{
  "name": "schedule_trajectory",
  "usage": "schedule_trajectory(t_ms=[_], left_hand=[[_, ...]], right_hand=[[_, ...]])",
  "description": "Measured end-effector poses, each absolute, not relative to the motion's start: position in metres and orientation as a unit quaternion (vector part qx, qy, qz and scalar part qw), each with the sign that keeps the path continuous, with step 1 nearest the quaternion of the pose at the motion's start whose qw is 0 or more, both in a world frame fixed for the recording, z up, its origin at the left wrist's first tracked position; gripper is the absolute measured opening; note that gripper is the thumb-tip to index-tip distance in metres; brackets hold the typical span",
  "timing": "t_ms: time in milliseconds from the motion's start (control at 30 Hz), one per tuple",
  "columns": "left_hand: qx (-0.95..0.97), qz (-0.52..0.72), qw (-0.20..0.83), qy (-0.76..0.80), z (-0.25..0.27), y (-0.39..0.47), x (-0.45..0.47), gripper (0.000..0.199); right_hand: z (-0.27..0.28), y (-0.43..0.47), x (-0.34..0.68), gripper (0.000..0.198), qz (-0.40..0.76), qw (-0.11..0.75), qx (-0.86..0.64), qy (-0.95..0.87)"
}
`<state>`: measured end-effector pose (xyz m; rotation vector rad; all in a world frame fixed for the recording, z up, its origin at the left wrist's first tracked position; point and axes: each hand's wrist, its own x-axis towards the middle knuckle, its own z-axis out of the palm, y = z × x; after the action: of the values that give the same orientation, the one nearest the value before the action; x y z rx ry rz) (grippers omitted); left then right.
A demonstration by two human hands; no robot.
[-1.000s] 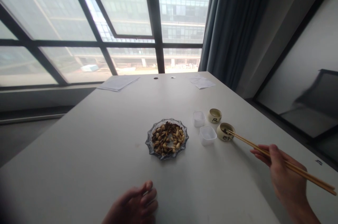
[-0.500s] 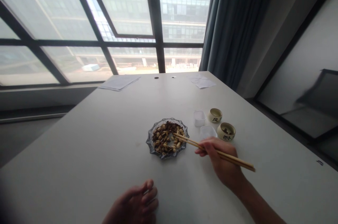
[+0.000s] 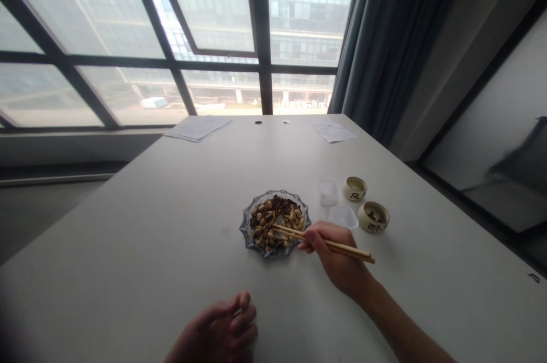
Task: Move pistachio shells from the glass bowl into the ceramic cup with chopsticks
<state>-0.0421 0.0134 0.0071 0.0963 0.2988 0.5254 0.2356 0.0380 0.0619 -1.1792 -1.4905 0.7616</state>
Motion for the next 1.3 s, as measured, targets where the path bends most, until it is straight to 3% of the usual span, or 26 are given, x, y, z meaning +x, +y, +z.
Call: schedule_trajectory(t_ms=[533,1033,1300], left_hand=[[0.045,0.260,0.953,0.149,0.010,0.015,-0.041,0.017],[0.050,0.259,0.952,0.155,0.005,0.015,-0.042,0.014],[0.049,0.263,0.949,0.167,0.009,0.015,-0.042,0.018]], right_hand=[[0.056,0.039,0.232,0.035,0.346,0.516,-0.521,-0.585],[0.047,0.049,0.228,0.054,0.398,0.639,-0.557,-0.351],[0.073,0.042,0.254,0.042,0.399,0.694,-0.531,-0.279]])
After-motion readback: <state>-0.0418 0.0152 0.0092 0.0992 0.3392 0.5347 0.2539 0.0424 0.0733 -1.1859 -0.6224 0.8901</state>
